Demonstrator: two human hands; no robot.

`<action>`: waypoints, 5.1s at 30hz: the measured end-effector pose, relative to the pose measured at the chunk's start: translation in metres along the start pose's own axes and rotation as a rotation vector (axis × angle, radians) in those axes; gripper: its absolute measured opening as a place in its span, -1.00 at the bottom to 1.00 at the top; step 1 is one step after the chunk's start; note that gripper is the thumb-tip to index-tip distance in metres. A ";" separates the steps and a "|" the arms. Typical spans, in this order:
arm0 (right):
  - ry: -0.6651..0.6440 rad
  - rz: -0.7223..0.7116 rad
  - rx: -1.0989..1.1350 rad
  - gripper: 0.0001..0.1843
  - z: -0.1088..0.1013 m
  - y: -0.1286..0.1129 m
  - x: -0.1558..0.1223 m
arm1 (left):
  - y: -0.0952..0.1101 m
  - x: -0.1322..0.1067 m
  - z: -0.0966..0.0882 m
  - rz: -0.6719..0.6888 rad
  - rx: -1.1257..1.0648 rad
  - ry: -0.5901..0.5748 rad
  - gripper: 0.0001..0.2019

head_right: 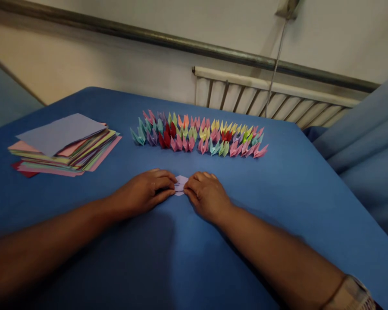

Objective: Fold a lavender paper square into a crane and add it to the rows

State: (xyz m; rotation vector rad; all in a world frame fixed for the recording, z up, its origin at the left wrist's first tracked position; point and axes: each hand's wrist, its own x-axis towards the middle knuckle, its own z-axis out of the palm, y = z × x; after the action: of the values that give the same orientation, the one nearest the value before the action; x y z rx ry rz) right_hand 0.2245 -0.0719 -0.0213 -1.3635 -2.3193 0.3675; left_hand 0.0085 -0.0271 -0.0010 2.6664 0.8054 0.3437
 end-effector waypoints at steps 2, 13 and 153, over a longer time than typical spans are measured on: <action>0.000 0.010 0.003 -0.85 0.001 0.000 0.001 | -0.001 0.000 0.001 -0.025 -0.016 0.021 -0.81; -0.043 -0.062 -0.151 -0.73 -0.004 -0.010 -0.005 | 0.003 0.006 0.005 -0.178 0.005 0.063 -0.90; 0.128 0.078 0.187 -0.92 0.012 0.006 0.036 | -0.013 0.014 0.007 -0.172 -0.065 0.181 -0.86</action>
State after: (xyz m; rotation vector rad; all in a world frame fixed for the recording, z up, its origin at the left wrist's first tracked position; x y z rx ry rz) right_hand 0.2079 -0.0378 -0.0259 -1.3465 -2.0767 0.4930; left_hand 0.0159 -0.0105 -0.0104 2.5096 1.0514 0.5626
